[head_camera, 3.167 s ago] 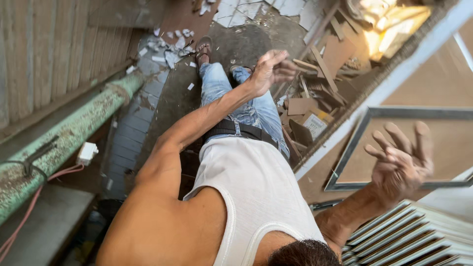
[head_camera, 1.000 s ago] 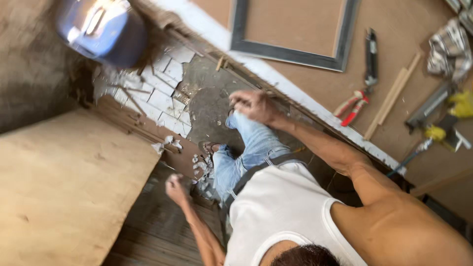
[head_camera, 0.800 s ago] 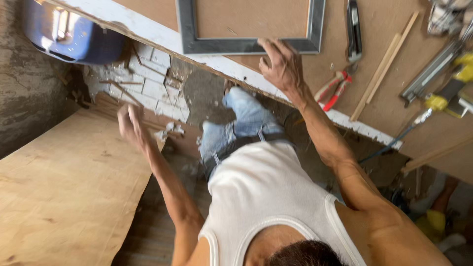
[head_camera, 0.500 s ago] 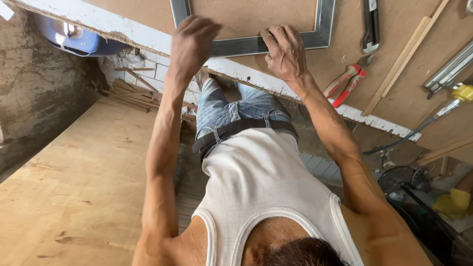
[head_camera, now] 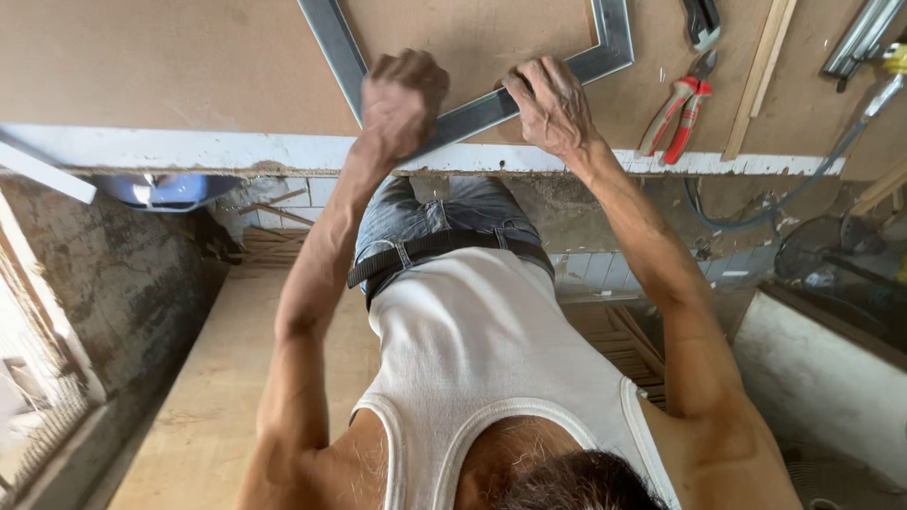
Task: The person marks a thin wooden strip against a picture frame with a pencil, cuts the strip to length with pliers, then fits white mat board strips around the frame edges and uses pliers to press fasteners into the frame corners, working on the workbench.
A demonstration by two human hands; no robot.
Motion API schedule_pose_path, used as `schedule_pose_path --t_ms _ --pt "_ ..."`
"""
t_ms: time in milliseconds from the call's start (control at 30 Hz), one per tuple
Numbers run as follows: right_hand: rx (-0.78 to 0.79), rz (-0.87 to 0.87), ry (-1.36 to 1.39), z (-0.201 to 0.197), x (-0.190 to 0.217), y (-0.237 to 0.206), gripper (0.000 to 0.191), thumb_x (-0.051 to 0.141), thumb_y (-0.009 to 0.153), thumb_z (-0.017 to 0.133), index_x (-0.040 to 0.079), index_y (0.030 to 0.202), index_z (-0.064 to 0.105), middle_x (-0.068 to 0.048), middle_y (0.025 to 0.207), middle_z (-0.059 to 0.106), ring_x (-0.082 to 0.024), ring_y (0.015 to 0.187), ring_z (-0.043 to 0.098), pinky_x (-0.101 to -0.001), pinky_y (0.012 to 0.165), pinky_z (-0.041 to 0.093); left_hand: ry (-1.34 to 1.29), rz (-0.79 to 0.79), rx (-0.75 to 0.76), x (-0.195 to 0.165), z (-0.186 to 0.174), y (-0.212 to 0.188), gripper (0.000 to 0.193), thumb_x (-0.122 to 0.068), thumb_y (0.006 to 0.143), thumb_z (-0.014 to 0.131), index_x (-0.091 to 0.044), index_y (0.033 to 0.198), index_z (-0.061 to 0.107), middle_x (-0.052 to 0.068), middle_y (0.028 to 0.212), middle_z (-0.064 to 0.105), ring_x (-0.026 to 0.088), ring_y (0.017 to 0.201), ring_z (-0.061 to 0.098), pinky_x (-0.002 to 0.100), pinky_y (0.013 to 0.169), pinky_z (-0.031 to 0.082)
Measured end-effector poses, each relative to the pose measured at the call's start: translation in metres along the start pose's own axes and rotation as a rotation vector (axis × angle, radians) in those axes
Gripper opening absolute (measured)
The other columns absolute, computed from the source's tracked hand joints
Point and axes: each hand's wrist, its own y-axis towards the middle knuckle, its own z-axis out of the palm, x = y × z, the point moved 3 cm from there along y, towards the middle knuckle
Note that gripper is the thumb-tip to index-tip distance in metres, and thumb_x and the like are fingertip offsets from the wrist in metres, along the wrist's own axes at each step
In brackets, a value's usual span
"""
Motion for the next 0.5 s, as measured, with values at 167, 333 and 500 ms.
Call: schedule_pose_path --t_ms 167,333,500 --pt "-0.114 -0.02 0.05 -0.047 0.018 0.025 0.04 -0.002 0.069 0.066 0.004 0.108 0.071 -0.011 0.105 0.061 -0.03 0.095 0.062 -0.0442 0.084 0.054 0.092 -0.422 -0.497 0.076 -0.123 -0.091 0.014 -0.003 0.104 0.079 -0.007 0.116 0.073 0.008 0.115 0.075 0.021 0.114 0.068 0.043 0.1 0.056" --pt "-0.388 -0.157 0.082 -0.116 0.022 0.068 0.027 0.017 0.088 0.074 0.001 0.109 0.075 -0.01 0.092 0.069 -0.025 0.08 0.069 -0.0439 0.074 0.058 0.352 -0.769 -0.649 0.128 -0.203 -0.22 0.012 -0.013 0.108 0.076 -0.005 0.116 0.074 0.011 0.103 0.075 0.019 0.09 0.067 0.036 0.08 0.059" --pt "-0.71 0.128 0.414 -0.187 -0.027 0.049 0.017 0.011 0.109 0.065 -0.005 0.109 0.072 -0.014 0.1 0.072 -0.025 0.087 0.07 -0.038 0.074 0.056 0.253 -0.663 -0.694 0.129 -0.166 -0.237 0.019 -0.022 0.11 0.077 -0.004 0.115 0.075 0.012 0.104 0.077 0.018 0.088 0.069 0.035 0.074 0.061"
